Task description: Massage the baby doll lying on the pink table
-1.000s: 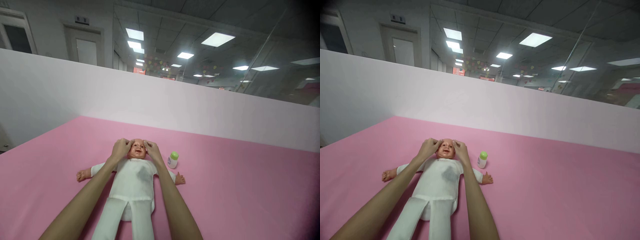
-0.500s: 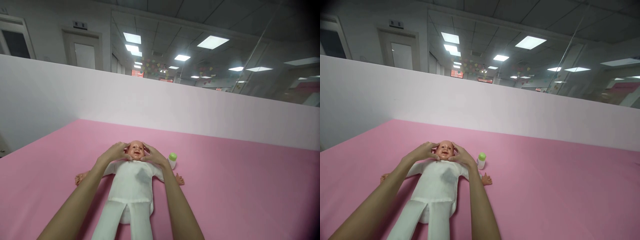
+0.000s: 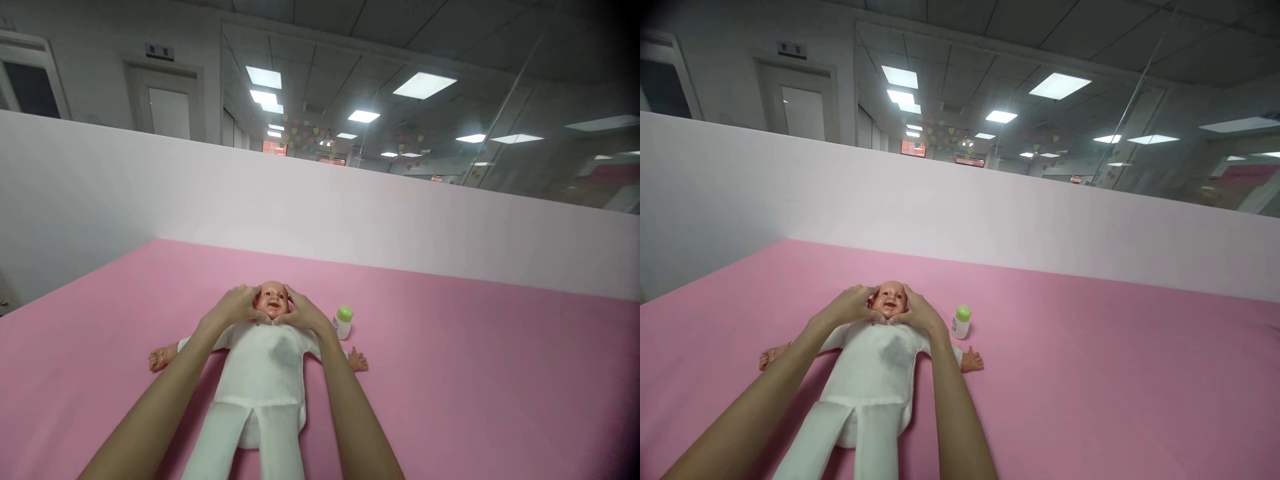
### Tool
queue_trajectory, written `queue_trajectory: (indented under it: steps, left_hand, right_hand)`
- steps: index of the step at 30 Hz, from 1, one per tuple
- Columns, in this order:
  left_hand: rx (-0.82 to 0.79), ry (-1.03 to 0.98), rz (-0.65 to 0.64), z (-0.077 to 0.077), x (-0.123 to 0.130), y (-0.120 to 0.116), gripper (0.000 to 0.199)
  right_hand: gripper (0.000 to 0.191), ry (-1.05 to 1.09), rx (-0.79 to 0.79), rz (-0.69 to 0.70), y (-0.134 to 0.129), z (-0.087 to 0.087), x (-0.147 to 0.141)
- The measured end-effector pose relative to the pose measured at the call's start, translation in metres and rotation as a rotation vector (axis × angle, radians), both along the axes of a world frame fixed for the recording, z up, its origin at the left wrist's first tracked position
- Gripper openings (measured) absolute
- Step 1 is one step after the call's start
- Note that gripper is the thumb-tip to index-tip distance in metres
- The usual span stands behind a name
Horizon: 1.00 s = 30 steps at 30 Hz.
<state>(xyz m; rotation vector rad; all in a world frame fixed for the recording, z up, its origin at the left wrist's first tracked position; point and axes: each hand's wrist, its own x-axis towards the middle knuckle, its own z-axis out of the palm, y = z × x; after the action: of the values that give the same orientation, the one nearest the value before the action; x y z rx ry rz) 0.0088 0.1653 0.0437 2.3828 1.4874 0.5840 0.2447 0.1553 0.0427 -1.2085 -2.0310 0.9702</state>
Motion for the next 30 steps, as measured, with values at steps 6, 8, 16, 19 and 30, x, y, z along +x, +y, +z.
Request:
queue_trajectory:
  steps: [6, 8, 16, 19, 30]
  left_hand:
    - [-0.137, -0.146, -0.176, 0.005, -0.017, 0.003, 0.021]
    - [-0.158, -0.156, -0.202, 0.006, -0.019, 0.003, 0.020]
    - [-0.025, 0.014, -0.005, 0.005, 0.001, -0.004, 0.040]
    - [-0.051, -0.037, -0.033, 0.007, -0.001, -0.006, 0.025]
    - [-0.185, -0.164, -0.129, 0.010, -0.015, -0.008, 0.045]
  right_hand:
    - [0.098, 0.193, -0.112, 0.127, 0.002, -0.005, 0.019]
    - [0.104, 0.201, -0.136, 0.112, 0.002, -0.004, 0.019]
    - [0.091, 0.031, -0.006, 0.052, 0.003, -0.002, 0.001]
    - [0.095, 0.051, 0.004, 0.033, 0.008, -0.010, 0.007]
    - [0.083, -0.155, -0.101, -0.114, 0.007, -0.005, 0.027]
